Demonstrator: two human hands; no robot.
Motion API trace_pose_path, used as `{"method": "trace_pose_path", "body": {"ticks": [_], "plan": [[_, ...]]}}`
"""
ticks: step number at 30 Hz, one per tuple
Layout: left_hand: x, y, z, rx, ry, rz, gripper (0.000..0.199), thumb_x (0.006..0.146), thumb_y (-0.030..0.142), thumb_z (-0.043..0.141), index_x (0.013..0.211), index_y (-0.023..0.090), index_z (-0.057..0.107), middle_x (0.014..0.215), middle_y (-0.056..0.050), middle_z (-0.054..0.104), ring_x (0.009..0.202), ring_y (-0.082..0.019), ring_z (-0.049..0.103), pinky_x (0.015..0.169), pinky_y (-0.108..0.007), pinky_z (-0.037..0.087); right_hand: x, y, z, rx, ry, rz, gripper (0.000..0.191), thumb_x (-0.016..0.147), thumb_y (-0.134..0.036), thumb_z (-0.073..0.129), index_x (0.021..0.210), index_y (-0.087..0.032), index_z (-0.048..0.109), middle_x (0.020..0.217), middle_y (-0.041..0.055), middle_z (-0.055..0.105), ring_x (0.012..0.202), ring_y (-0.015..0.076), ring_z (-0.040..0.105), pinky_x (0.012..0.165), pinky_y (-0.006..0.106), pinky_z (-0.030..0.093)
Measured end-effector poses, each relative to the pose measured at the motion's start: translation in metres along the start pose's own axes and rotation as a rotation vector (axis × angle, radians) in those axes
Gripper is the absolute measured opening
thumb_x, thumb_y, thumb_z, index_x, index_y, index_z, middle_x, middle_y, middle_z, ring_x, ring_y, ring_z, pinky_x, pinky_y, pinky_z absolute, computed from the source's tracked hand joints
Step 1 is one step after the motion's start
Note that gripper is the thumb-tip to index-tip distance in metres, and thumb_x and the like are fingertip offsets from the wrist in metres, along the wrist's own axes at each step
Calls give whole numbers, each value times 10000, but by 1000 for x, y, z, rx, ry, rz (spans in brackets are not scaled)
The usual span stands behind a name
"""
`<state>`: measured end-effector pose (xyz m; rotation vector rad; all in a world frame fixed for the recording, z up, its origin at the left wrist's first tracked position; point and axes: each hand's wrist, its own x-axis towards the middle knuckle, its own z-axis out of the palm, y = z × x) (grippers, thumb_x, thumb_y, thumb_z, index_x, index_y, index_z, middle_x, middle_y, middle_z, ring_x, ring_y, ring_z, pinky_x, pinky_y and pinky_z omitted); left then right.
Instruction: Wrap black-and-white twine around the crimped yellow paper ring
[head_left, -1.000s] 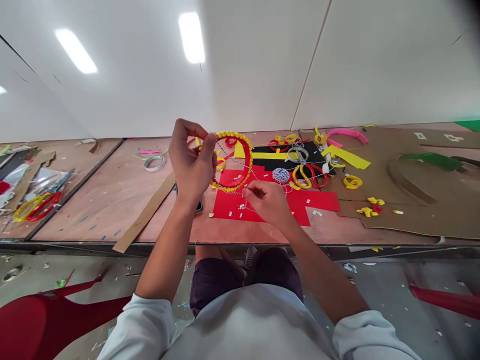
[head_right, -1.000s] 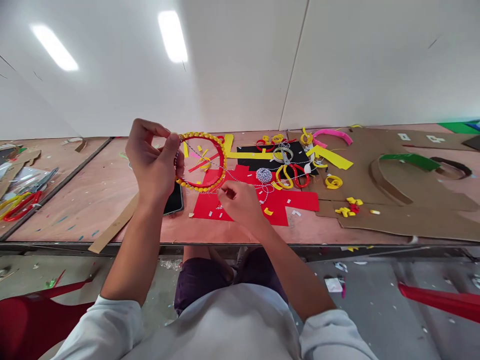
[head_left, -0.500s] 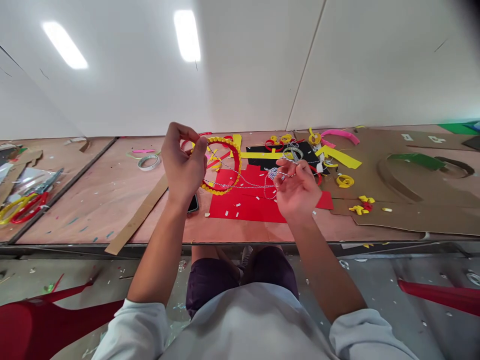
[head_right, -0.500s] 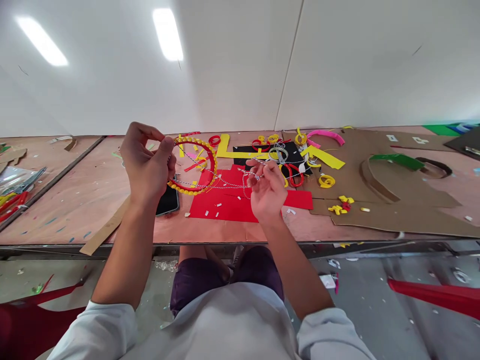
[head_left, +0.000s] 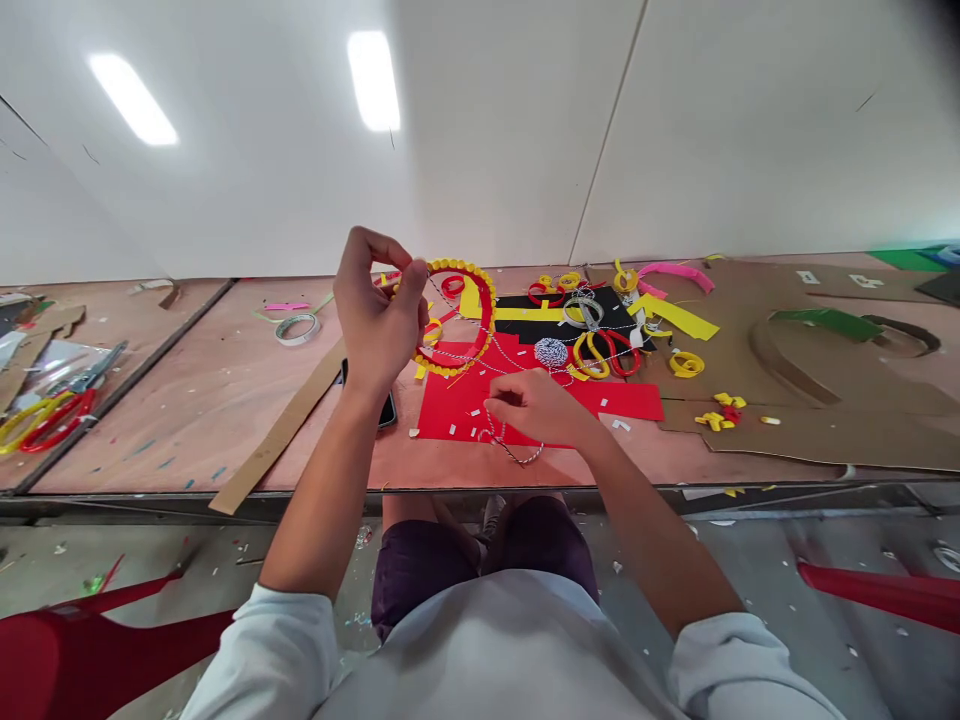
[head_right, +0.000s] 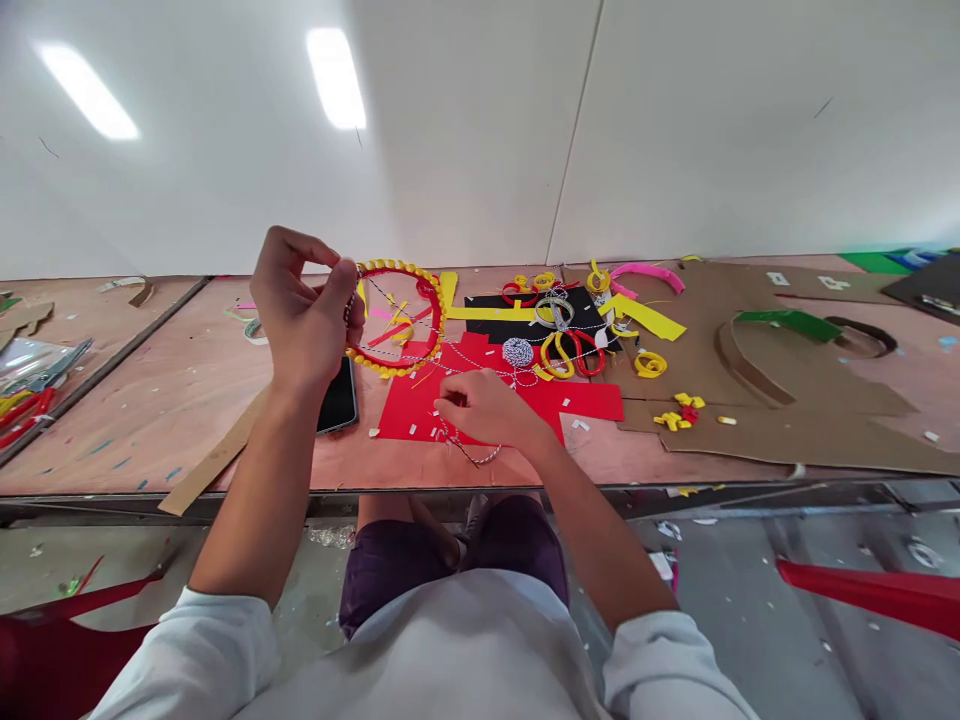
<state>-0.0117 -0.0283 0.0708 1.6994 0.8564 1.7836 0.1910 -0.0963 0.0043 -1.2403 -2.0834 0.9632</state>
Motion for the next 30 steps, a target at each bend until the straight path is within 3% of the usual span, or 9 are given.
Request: {"method": "trace_pose_path", "body": {"ticks": [3, 6, 9, 12, 14, 16, 19, 23, 30], "plan": [[-1, -4, -1, -20, -29, 2, 305, 876, 391, 803, 899, 261, 529, 611, 79, 434, 358, -58, 429, 329, -229, 265, 4, -1, 2, -332, 22, -22, 314, 974, -364, 575, 712, -193, 596, 752, 50, 668, 661, 149, 512, 631, 305, 285], [-3, -8, -2, -70, -71, -3, 294, 872, 337, 800, 884, 252, 519, 614, 86, 452, 327, -49, 424, 300, -221, 261, 9, -7, -5, -379, 176, -42, 386, 1022, -420, 522, 744, -189, 656, 682, 41, 648, 618, 148, 521, 628, 297, 290], [-7, -9, -1, -107, -128, -41, 255, 889, 306, 781, 892, 247, 533, 621, 84, 479, 333, -59, 456, 286, -217, 301, 18, -21, -12, -265, 368, -88, 384, 1059, -446, 456, 1103, -195, 743, 694, 19, 671, 615, 151, 566, 662, 276, 351], [-13, -9, 6, -129, -176, -64, 237, 912, 304, 762, 910, 245, 533, 653, 82, 513, 343, -61, 480, 277, -210, 328, 32, -35, -9, -269, 383, -51, 443, 1064, -396, 457, 1402, -163, 625, 721, 32, 697, 642, 181, 601, 668, 282, 359], [-17, -11, 10, -138, -189, -64, 229, 921, 301, 751, 916, 241, 530, 701, 76, 540, 338, -52, 483, 273, -207, 338, 41, -39, -4, -286, 366, -49, 394, 1064, -331, 449, 1356, -146, 638, 752, 54, 709, 658, 187, 609, 666, 285, 349], [-20, -13, 12, -131, -188, -56, 222, 926, 300, 739, 913, 236, 527, 724, 74, 547, 333, -48, 485, 272, -207, 342, 48, -36, 2, -283, 384, -79, 333, 1072, -292, 413, 1194, -143, 685, 770, 68, 706, 653, 177, 599, 668, 282, 338], [-22, -16, 10, -105, -180, -65, 210, 939, 312, 718, 914, 232, 525, 711, 76, 525, 361, -62, 528, 292, -204, 376, 50, -28, 8, -296, 426, -93, 322, 1064, -255, 371, 1005, -153, 671, 693, 46, 645, 589, 159, 532, 633, 282, 294], [-20, -19, 7, -97, -134, -58, 237, 939, 337, 727, 916, 225, 520, 735, 76, 523, 417, -63, 590, 357, -193, 475, 43, -23, 11, -387, 425, -30, 240, 1002, -234, 418, 909, -175, 631, 590, 5, 536, 530, 153, 425, 594, 301, 219], [-13, -22, 5, -99, 16, -49, 277, 909, 313, 756, 896, 222, 495, 733, 78, 526, 425, -45, 575, 395, -176, 512, 28, -14, 2, -288, 422, -63, 272, 928, -258, 477, 668, -209, 417, 553, -25, 443, 524, 107, 305, 594, 288, 235]]}}
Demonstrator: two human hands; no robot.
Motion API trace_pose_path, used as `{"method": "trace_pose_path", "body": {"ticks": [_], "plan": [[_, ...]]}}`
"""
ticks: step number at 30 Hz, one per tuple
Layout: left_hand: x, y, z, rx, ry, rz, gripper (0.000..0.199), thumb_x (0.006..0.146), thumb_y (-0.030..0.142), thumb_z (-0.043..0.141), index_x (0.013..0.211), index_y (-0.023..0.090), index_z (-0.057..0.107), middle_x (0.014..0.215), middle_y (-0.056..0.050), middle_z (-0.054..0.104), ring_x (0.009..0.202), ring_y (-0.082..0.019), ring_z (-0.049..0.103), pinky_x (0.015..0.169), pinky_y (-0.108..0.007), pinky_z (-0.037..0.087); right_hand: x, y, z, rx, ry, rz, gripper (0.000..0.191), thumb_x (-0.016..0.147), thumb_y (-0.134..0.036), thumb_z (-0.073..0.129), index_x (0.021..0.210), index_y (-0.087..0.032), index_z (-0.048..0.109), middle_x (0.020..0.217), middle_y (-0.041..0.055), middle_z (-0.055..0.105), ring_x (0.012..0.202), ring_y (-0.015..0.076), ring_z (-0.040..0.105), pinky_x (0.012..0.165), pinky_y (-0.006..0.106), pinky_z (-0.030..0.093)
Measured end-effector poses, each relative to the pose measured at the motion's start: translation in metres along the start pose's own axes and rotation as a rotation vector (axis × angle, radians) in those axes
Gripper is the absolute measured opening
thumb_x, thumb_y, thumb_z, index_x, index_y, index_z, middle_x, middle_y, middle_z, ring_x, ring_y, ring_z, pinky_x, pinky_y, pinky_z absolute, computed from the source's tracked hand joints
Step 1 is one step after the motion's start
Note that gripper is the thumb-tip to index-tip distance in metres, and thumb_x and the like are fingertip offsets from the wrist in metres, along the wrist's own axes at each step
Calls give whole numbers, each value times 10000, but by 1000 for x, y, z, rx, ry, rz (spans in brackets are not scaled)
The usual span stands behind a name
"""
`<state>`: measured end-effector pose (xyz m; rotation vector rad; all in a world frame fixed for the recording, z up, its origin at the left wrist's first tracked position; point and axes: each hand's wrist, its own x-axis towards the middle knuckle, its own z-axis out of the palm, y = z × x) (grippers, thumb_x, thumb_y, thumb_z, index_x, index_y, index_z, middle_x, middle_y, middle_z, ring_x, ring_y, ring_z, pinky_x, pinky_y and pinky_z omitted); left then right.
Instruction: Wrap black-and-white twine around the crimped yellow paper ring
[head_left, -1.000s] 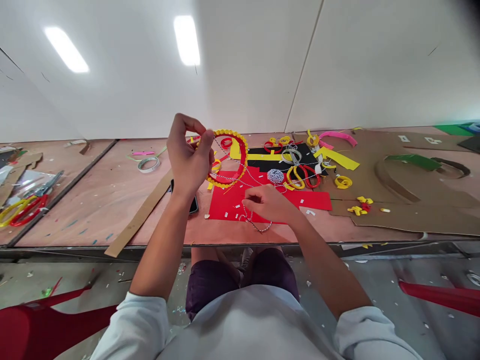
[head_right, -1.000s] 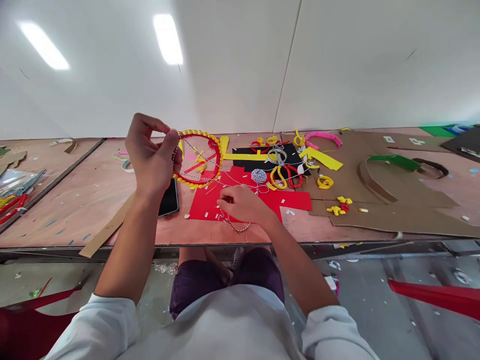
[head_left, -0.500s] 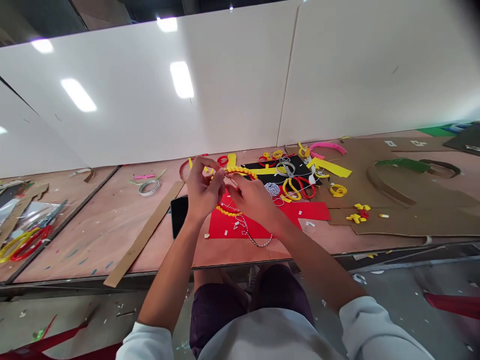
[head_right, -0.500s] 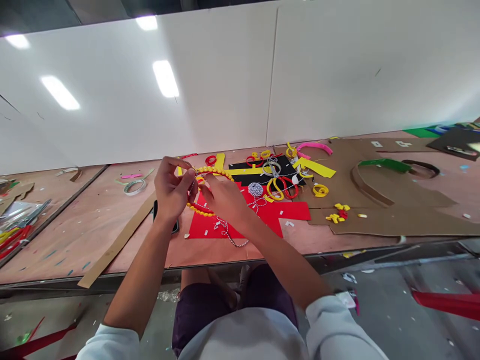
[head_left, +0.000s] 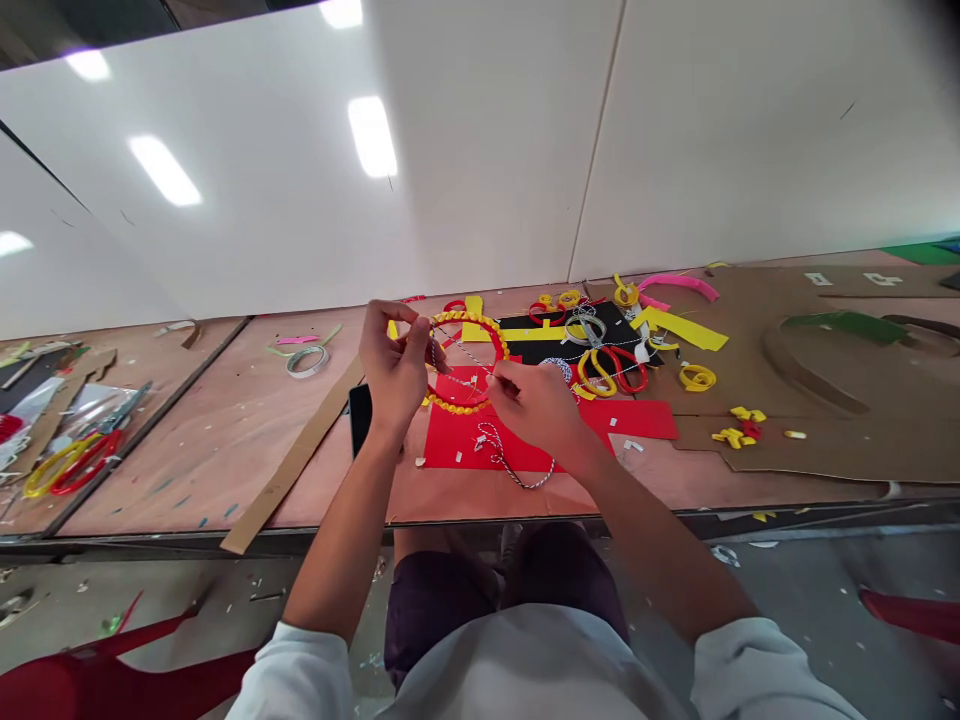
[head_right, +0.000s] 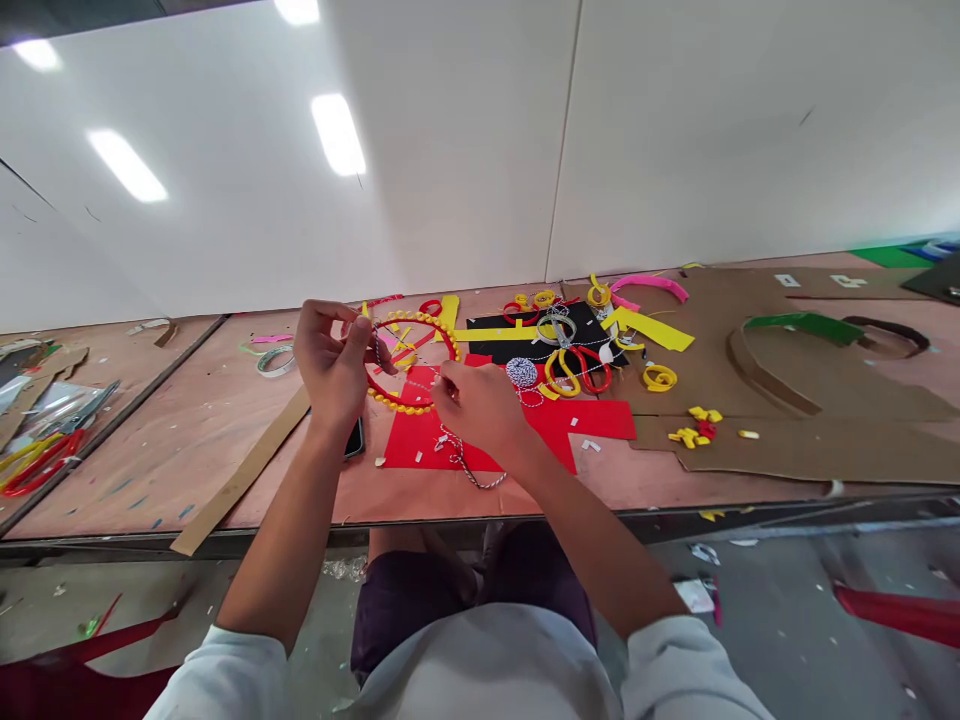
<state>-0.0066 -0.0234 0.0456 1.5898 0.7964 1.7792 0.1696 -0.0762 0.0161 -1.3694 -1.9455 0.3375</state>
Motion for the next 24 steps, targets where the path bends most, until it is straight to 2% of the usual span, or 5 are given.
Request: {"method": "trace_pose_path", "body": {"ticks": [6, 10, 15, 20, 24], "plan": [[8, 4, -3, 37, 76, 29, 255, 891, 260, 763, 876, 226, 511, 785, 47, 553, 454, -40, 571, 394, -171, 507, 0, 21, -11, 125, -46, 8, 337, 899, -269, 498, 610, -207, 337, 531, -44, 324, 543, 100, 252, 586, 307, 212], [11, 5, -4, 50, 86, 39, 230, 877, 236, 765, 872, 234, 535, 820, 25, 565, 496, -53, 585, 385, -174, 507, 2, 28, -31, 196, -172, 64, 336, 883, -272, 514, 588, -196, 373, 551, -39, 331, 555, 95, 286, 581, 313, 212], [12, 5, -5, 84, 113, 28, 212, 870, 221, 751, 876, 234, 539, 863, 15, 582, 525, -58, 596, 408, -179, 533, 2, 39, -56, 260, -405, 114, 314, 871, -331, 556, 598, -187, 501, 571, -36, 381, 559, 96, 302, 557, 300, 219], [14, 3, -5, 132, 98, 71, 196, 877, 203, 725, 886, 233, 532, 855, 17, 584, 514, -61, 584, 414, -192, 536, 1, 51, -71, 373, -607, 12, 352, 909, -409, 587, 644, -179, 563, 602, -38, 377, 568, 91, 320, 550, 271, 252], [16, -1, -5, 153, 81, 128, 186, 874, 202, 726, 901, 233, 544, 856, 14, 589, 523, -69, 607, 428, -203, 548, -2, 54, -80, 474, -720, -81, 326, 905, -360, 608, 642, -172, 571, 581, -43, 385, 555, 82, 326, 530, 257, 247]]}}
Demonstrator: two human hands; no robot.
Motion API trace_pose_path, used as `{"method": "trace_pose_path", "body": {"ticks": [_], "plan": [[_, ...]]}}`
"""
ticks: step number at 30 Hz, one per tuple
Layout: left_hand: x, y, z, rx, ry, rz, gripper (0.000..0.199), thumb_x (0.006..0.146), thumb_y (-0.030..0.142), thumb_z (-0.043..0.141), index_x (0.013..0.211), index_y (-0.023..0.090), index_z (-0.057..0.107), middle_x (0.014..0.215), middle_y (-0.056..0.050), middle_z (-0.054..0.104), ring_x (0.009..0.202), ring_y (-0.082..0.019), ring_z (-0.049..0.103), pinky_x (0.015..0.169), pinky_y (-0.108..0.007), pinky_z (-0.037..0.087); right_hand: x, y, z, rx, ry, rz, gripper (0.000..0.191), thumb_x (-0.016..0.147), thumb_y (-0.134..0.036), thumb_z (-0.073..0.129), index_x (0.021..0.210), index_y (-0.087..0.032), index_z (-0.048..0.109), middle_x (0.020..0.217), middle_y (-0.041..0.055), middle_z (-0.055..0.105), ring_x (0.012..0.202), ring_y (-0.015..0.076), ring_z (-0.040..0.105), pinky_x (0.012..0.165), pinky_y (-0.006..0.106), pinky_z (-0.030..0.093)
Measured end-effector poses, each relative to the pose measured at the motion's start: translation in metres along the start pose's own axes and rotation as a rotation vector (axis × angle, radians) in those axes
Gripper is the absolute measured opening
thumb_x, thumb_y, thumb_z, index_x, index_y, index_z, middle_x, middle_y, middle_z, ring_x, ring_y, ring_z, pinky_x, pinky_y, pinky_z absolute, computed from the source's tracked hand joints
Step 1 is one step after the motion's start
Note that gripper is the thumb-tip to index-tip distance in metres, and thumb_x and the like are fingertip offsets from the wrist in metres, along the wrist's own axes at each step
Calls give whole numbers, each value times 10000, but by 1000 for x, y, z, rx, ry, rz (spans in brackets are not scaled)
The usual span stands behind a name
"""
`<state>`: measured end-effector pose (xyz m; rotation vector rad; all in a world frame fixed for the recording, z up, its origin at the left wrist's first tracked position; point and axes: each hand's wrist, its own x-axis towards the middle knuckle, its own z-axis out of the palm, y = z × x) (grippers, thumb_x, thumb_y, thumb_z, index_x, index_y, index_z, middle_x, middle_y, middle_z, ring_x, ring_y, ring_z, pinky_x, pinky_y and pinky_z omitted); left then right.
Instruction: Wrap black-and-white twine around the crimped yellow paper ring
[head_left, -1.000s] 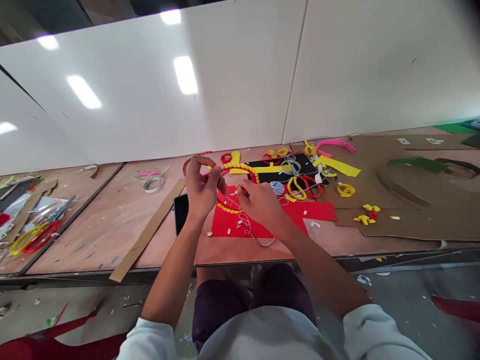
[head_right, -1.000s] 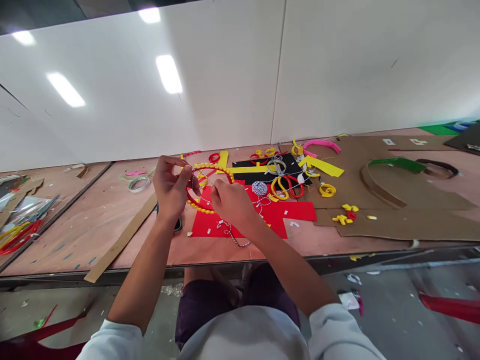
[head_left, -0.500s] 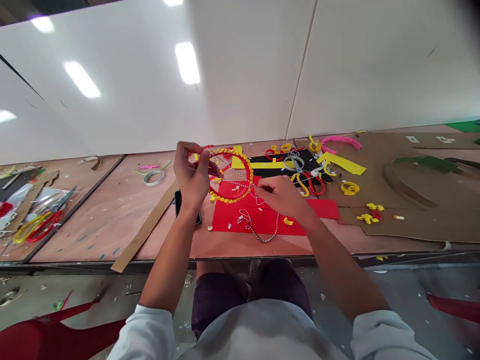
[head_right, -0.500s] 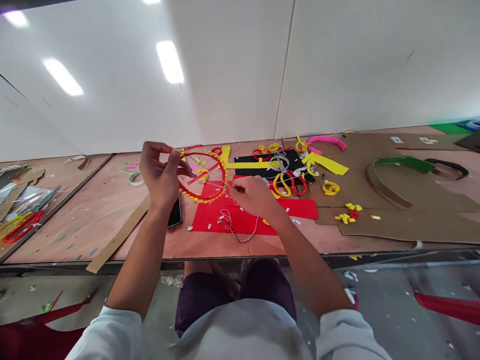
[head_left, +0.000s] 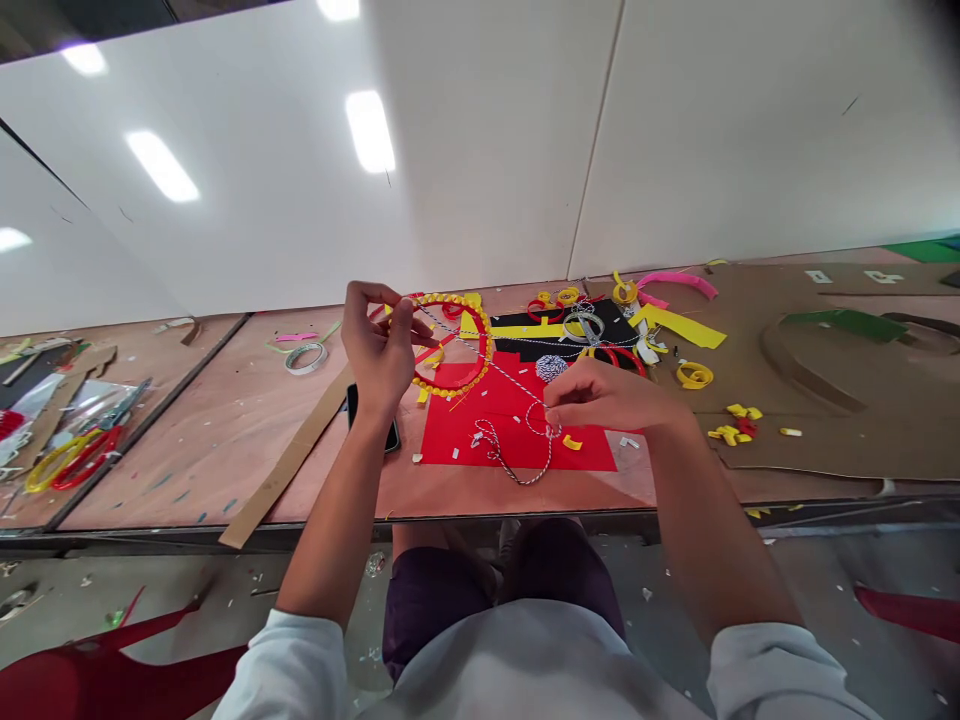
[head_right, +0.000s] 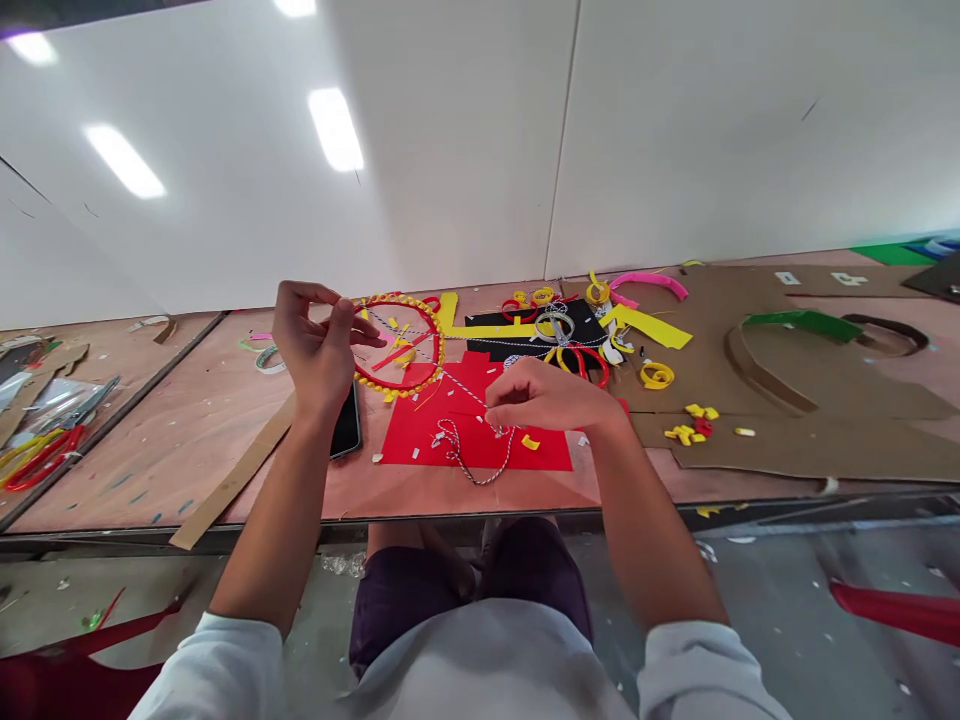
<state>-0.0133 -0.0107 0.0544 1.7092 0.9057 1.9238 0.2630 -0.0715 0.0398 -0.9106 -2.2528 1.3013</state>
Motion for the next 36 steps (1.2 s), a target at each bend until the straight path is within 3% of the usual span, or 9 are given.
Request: {"method": "trace_pose_path", "body": {"ticks": [8, 14, 18, 22, 25, 27, 29, 31, 36], "plan": [[-3, -5, 4, -48, -70, 16, 199, 915, 261, 719, 932, 234, 523, 775, 43, 564, 552, -81, 674, 476, -180, 585, -2, -1, -5, 11, -259, -20, 328, 888, -341, 653, 625, -155, 591, 563, -50, 400, 535, 69, 340, 516, 244, 262], [-7, -13, 15, -154, -119, -53, 262, 909, 340, 751, 921, 231, 513, 761, 45, 583, 591, -101, 705, 495, -196, 604, 12, -8, 10, -143, -301, 42, 310, 882, -264, 596, 585, -174, 587, 559, -51, 439, 528, 73, 339, 523, 265, 260], [-8, -20, 20, -236, -155, -108, 300, 903, 386, 766, 919, 231, 510, 762, 48, 585, 625, -124, 743, 532, -215, 635, 23, -4, 13, -273, -161, 89, 277, 884, -260, 601, 620, -182, 631, 572, -35, 527, 505, 81, 395, 495, 269, 261], [-10, -27, 21, -255, -164, -150, 302, 898, 392, 778, 937, 233, 525, 806, 38, 584, 684, -144, 771, 566, -230, 659, 32, 4, 11, -262, -2, 30, 333, 924, -400, 637, 674, -181, 667, 566, -33, 515, 512, 89, 394, 508, 264, 262], [-12, -32, 21, -276, -175, -151, 316, 883, 397, 795, 935, 233, 531, 864, 33, 569, 662, -124, 753, 509, -205, 629, 38, 9, 16, -221, 343, -42, 418, 967, -459, 585, 666, -174, 639, 576, -35, 448, 539, 89, 339, 537, 260, 254], [-14, -34, 21, -284, -190, -148, 306, 884, 381, 795, 938, 232, 533, 896, 31, 555, 645, -107, 737, 471, -187, 601, 42, 14, 22, -214, 592, -73, 336, 975, -436, 571, 817, -172, 705, 604, -34, 481, 545, 93, 373, 557, 252, 291], [-17, -35, 22, -289, -216, -144, 287, 893, 365, 786, 943, 233, 536, 913, 27, 549, 637, -99, 725, 438, -177, 573, 47, 18, 29, -289, 733, -77, 289, 976, -404, 573, 1033, -175, 739, 621, -30, 543, 549, 105, 443, 593, 249, 345], [-19, -34, 22, -297, -237, -141, 272, 898, 354, 781, 946, 234, 542, 926, 22, 551, 633, -95, 714, 411, -171, 545, 52, 23, 35, -415, 770, -45, 295, 992, -371, 555, 1132, -184, 736, 654, -8, 624, 576, 122, 521, 629, 254, 373], [-23, -32, 22, -318, -254, -135, 245, 915, 356, 759, 944, 238, 547, 948, 14, 554, 645, -89, 692, 394, -162, 522, 55, 31, 43, -604, 737, -46, 299, 1024, -318, 491, 1066, -206, 765, 824, 57, 784, 682, 156, 665, 639, 263, 372]]}}
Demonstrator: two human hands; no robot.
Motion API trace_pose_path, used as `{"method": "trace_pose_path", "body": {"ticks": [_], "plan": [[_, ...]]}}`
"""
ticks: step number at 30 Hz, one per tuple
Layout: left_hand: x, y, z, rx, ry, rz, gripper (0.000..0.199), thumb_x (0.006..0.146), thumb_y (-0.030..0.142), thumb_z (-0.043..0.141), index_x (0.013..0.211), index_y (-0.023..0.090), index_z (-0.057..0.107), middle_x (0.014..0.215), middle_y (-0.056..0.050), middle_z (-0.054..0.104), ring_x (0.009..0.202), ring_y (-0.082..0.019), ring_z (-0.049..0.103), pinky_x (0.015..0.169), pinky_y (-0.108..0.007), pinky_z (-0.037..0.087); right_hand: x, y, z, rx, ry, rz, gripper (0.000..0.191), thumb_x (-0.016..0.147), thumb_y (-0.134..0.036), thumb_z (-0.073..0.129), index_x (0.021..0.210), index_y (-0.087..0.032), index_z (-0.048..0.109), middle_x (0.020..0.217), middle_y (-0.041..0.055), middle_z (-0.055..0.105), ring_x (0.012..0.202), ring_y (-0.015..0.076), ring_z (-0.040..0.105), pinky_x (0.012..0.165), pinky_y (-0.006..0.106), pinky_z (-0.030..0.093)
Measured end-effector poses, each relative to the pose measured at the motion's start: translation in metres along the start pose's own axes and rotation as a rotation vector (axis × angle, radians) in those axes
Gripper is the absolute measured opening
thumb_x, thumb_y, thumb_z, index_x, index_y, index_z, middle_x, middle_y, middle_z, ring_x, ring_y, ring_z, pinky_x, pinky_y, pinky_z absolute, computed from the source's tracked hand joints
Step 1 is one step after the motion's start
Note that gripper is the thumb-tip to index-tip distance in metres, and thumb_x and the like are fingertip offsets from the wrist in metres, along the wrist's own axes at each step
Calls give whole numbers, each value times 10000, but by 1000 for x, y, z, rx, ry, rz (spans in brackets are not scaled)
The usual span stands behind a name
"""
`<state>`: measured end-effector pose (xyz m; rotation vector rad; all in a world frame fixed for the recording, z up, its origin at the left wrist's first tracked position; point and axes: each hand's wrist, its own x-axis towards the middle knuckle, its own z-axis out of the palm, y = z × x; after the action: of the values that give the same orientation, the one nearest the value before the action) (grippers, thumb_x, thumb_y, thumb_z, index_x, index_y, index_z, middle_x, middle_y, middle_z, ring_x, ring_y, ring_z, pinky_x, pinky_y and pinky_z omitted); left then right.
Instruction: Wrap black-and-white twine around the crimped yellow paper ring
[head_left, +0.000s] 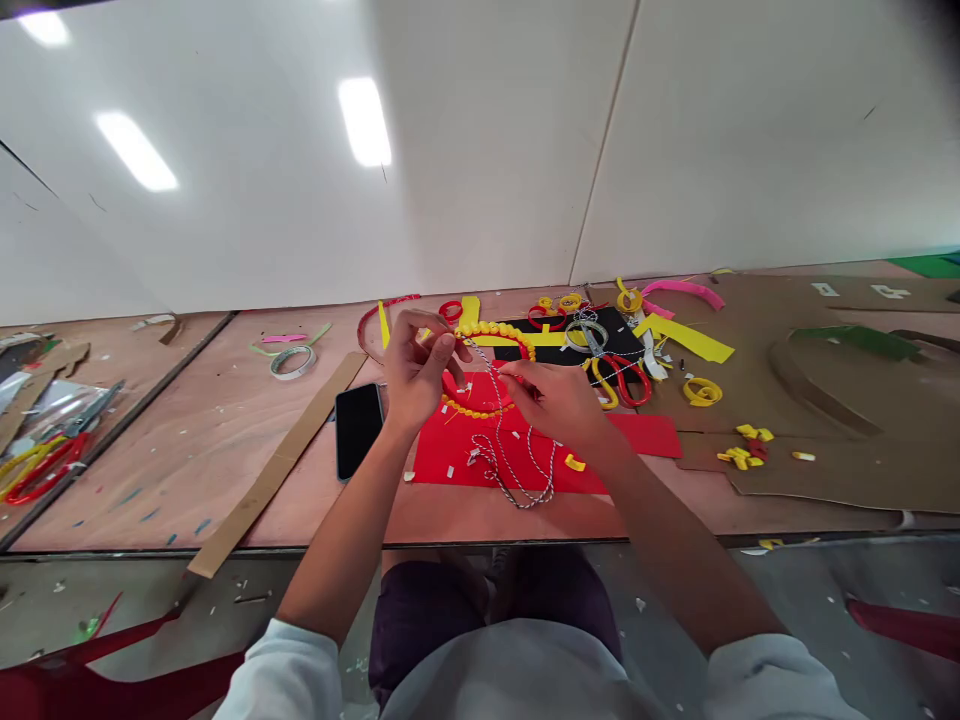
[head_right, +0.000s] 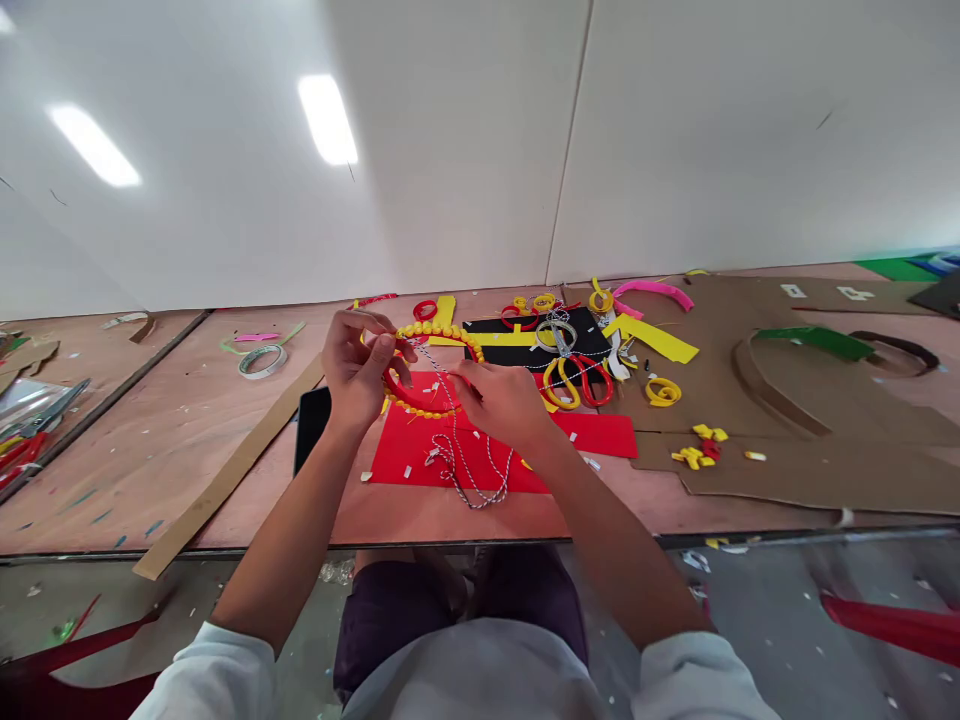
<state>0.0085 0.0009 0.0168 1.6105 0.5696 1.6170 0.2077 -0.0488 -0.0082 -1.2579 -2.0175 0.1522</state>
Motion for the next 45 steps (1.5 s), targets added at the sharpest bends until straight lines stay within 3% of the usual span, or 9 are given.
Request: {"method": "trace_pose_path", "body": {"ticks": [4, 9, 16, 19, 24, 29, 34, 39, 45], "plan": [[-2, -2, -1, 21, 0, 18, 241, 918, 377, 757, 948, 239, 562, 954, 5, 554, 654, -87, 668, 403, -161, 531, -3, 0, 5, -40, -32, -50, 330, 1033, -349, 488, 1085, -218, 786, 825, 46, 810, 664, 154, 690, 619, 268, 363], [-4, -4, -1, 33, 5, 7, 254, 918, 397, 757, 953, 233, 567, 968, 5, 551, 624, -62, 639, 410, -140, 527, -4, -1, 10, -60, -52, -62, 342, 1040, -350, 474, 1136, -235, 782, 1007, 57, 835, 739, 161, 729, 642, 273, 395], [-7, -2, 0, -2, -1, -53, 272, 921, 403, 751, 965, 232, 544, 981, 14, 521, 614, -73, 683, 377, -155, 512, -9, -11, 15, -11, 68, -88, 362, 1018, -378, 493, 1226, -179, 713, 961, 90, 803, 685, 150, 674, 609, 267, 399], [-6, -2, 0, -13, 12, -90, 302, 914, 417, 759, 967, 230, 528, 977, 17, 525, 615, -73, 694, 368, -140, 488, -9, -13, 22, -49, 90, -42, 345, 1006, -444, 537, 1157, -182, 704, 985, 104, 790, 764, 180, 694, 607, 271, 378], [-5, -8, -4, -78, 6, -178, 311, 900, 411, 772, 966, 236, 522, 957, 25, 527, 565, -69, 685, 331, -147, 438, -9, -12, 26, 8, 72, 17, 198, 982, -288, 486, 991, -200, 663, 880, 63, 770, 650, 142, 625, 604, 269, 346], [-3, -14, -10, -42, 33, -147, 350, 884, 447, 791, 956, 230, 526, 947, 30, 509, 563, -76, 690, 314, -159, 424, -6, -18, -2, 438, 116, 191, 186, 945, -401, 592, 932, -219, 626, 565, -47, 533, 502, 111, 448, 554, 266, 359], [1, -15, -14, 25, 77, -59, 372, 886, 488, 783, 951, 228, 525, 939, 22, 521, 602, -93, 714, 312, -144, 406, 2, -20, -42, 724, 46, 372, 211, 812, -371, 749, 894, -220, 628, 499, -84, 453, 444, 100, 433, 474, 257, 302], [4, -16, -20, -10, 140, -60, 351, 878, 457, 792, 971, 253, 522, 929, 23, 549, 611, -100, 711, 422, -186, 540, 3, -15, -75, 901, 54, 320, 333, 756, -394, 837, 960, -250, 618, 543, -105, 491, 359, 75, 417, 389, 252, 276], [12, -16, -25, -120, 233, -37, 335, 873, 408, 794, 943, 252, 505, 927, 28, 565, 553, -65, 663, 409, -175, 505, -2, -15, -122, 916, 118, 190, 292, 759, -366, 879, 957, -270, 687, 496, -105, 455, 303, 45, 292, 336, 266, 140]]}}
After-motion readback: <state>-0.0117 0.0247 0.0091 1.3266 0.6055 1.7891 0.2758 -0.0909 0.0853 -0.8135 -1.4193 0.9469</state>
